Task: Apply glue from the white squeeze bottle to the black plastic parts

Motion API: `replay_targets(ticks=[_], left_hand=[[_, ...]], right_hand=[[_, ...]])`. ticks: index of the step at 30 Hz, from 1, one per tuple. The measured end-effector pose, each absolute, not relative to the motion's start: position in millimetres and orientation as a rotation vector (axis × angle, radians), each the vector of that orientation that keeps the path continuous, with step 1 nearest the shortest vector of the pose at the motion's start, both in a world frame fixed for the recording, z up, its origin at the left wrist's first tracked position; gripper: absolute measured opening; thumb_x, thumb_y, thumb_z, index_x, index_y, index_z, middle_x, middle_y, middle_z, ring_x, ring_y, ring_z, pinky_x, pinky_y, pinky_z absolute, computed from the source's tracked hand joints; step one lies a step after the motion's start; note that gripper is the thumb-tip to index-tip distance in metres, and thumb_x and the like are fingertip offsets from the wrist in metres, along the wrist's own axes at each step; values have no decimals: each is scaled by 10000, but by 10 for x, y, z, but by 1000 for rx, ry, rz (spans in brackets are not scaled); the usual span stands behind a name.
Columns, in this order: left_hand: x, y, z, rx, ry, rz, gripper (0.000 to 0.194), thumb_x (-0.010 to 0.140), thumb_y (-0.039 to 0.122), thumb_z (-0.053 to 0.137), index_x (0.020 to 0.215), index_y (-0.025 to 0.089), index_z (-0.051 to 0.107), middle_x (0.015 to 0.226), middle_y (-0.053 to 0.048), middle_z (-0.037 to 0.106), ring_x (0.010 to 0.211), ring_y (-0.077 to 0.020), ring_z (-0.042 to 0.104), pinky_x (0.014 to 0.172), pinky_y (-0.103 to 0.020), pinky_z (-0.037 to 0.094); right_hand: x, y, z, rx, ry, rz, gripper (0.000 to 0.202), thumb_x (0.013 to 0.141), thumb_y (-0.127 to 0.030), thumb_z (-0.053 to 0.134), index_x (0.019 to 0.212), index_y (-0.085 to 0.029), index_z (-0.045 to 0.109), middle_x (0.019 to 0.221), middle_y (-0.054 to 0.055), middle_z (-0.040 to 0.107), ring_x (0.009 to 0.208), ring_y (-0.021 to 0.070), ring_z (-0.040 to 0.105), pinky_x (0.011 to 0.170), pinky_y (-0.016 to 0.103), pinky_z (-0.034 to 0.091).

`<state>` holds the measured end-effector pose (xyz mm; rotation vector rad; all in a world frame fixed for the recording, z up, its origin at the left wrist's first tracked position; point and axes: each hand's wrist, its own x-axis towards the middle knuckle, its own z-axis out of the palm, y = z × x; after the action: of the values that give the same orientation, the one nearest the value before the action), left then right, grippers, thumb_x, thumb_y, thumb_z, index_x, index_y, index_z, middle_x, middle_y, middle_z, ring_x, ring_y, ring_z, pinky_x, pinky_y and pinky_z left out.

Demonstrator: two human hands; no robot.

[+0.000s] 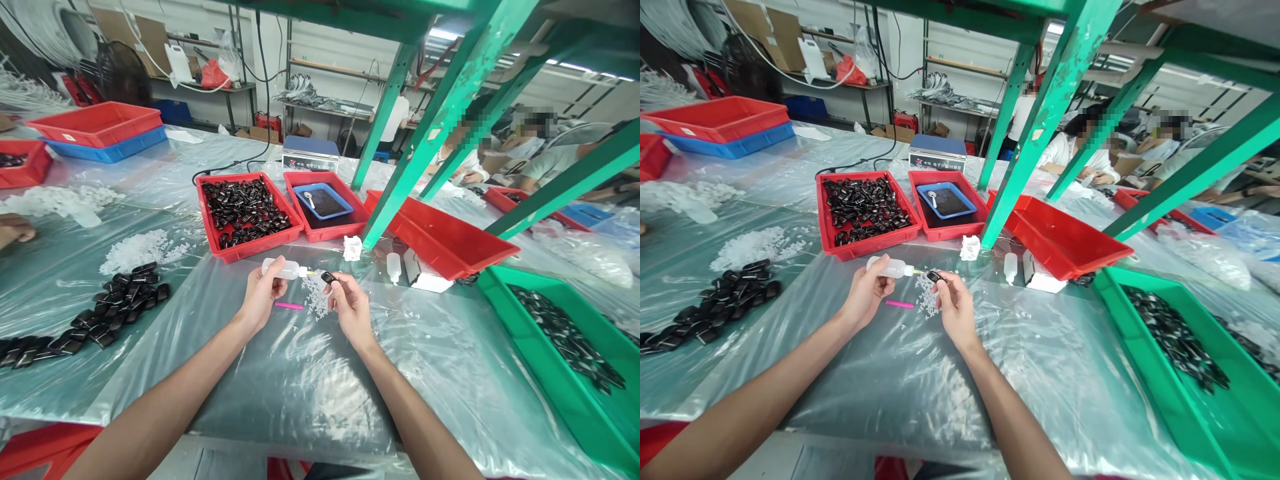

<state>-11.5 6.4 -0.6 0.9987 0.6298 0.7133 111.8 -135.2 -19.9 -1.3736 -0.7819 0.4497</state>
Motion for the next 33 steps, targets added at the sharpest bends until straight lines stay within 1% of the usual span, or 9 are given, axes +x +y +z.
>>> replay_targets(ticks=[7, 13, 19, 27, 33], left_hand=[[-117, 106, -32, 1146, 632, 767, 430, 776, 545, 760, 721, 129, 663, 550, 23, 490, 495, -71, 382, 487, -228, 268], [-129, 158, -63, 1244, 600, 790, 427, 796, 541, 748, 692, 138, 652, 531, 16, 495, 485, -80, 391, 483, -244, 256], [-133, 163, -96, 1261, 577, 786, 418, 818, 540, 733, 743, 131, 694, 519, 18, 492, 482, -87, 395, 491, -254, 249], [-127, 183, -99, 1278, 573, 796, 391, 798, 521, 751, 768, 134, 705, 533, 16, 509, 482, -86, 384, 484, -248, 260], [-142, 181, -87, 1309, 561, 809, 371, 821, 498, 743, 770, 133, 704, 542, 17, 505, 495, -83, 386, 494, -240, 279]], right_hand=[[1136, -1351, -220, -1393, -796, 414, 362, 920, -539, 659, 1061, -207, 692, 777, 12, 652, 533, 111, 525, 526, 260, 465], [1140, -1349, -228, -1359, -792, 458, 395, 898, -558, 675, 1052, -197, 719, 762, 18, 649, 522, 113, 521, 493, 257, 436], [1149, -1349, -222, -1343, -782, 474, 370, 896, -531, 684, 1039, -192, 722, 756, 16, 647, 513, 108, 517, 468, 249, 400], [1153, -1348, -232, -1342, -765, 485, 386, 879, -555, 695, 1026, -200, 727, 760, 19, 651, 519, 113, 513, 465, 254, 404], [1149, -1344, -219, -1318, -752, 534, 380, 865, -556, 712, 1005, -204, 733, 753, 18, 641, 524, 115, 512, 461, 252, 394]])
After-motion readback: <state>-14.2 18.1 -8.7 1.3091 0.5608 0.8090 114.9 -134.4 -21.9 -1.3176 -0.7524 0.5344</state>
